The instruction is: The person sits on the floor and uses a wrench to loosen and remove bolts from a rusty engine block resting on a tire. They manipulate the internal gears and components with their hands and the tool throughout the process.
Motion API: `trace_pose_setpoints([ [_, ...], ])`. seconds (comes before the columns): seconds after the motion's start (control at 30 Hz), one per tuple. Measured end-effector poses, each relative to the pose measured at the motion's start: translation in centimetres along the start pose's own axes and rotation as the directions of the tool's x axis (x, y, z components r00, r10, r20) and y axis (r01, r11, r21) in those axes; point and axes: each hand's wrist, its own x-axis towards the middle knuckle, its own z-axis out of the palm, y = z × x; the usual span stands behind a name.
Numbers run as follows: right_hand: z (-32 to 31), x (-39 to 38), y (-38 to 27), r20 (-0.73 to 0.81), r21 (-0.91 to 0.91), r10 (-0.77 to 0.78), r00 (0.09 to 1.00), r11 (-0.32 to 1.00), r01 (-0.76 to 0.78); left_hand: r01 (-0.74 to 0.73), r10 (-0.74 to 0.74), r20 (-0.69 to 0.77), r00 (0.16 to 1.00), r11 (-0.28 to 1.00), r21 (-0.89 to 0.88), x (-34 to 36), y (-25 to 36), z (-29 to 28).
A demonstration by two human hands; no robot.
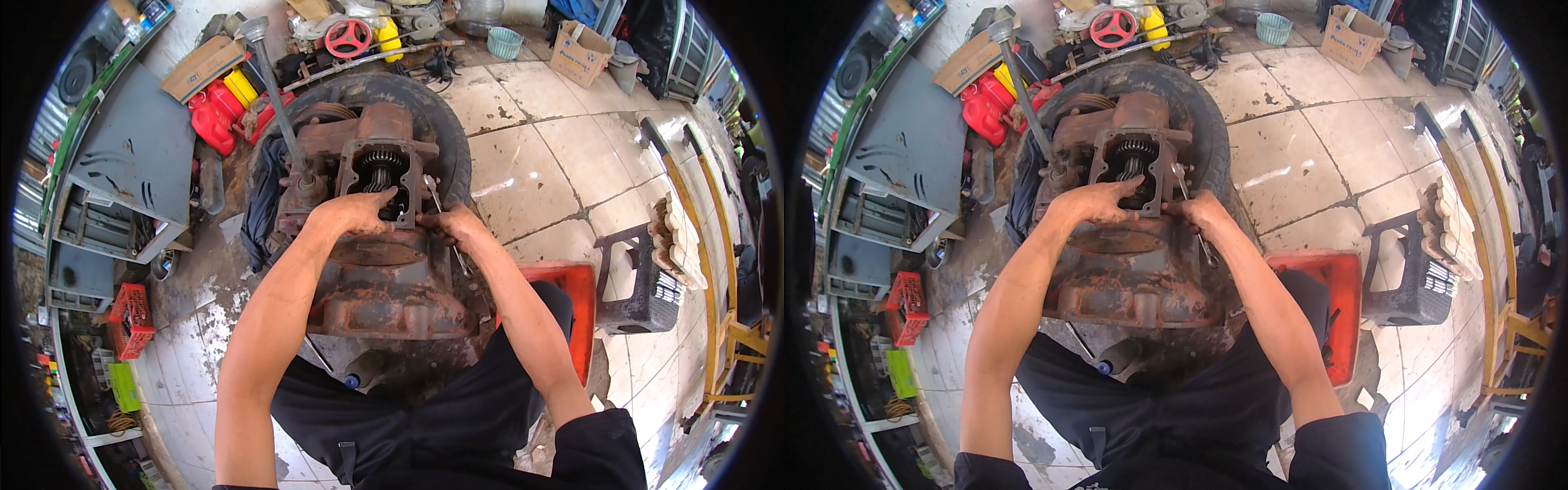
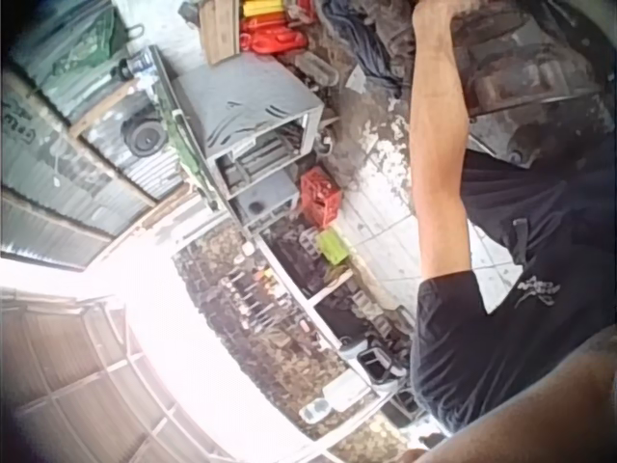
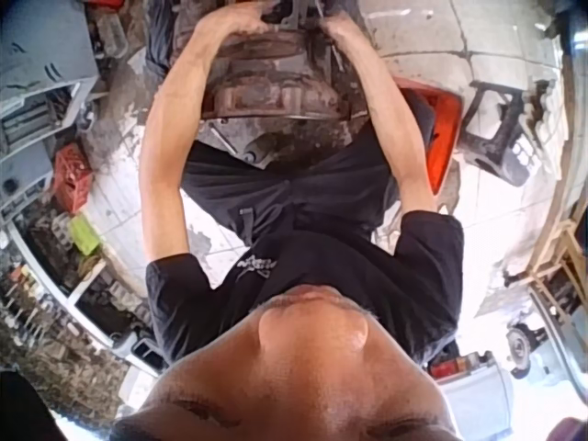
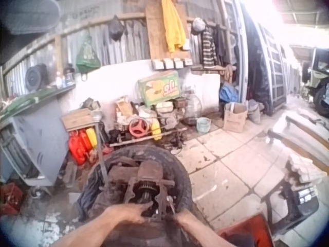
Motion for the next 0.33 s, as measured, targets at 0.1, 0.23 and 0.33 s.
trace_pose_setpoints([
  [0.1,0.0,-0.1,-0.1,-0.045,-0.057,-0.017,0.999,0.998,0.015,-0.012,0.013,-0.022,1.0,0.999,0.041,0.2,0.3,0.1],
  [0.23,0.4,-0.2,-0.5,-0.074,-0.072,0.003,0.997,0.997,-0.008,-0.001,0.003,-0.031,1.0,0.998,0.064,0.6,-0.3,0.5],
  [0.33,-0.4,0.8,0.6,-0.001,0.013,0.0,1.0,1.0,0.0,0.004,-0.004,0.001,1.0,1.0,0.023,0.7,-0.2,0.3],
])
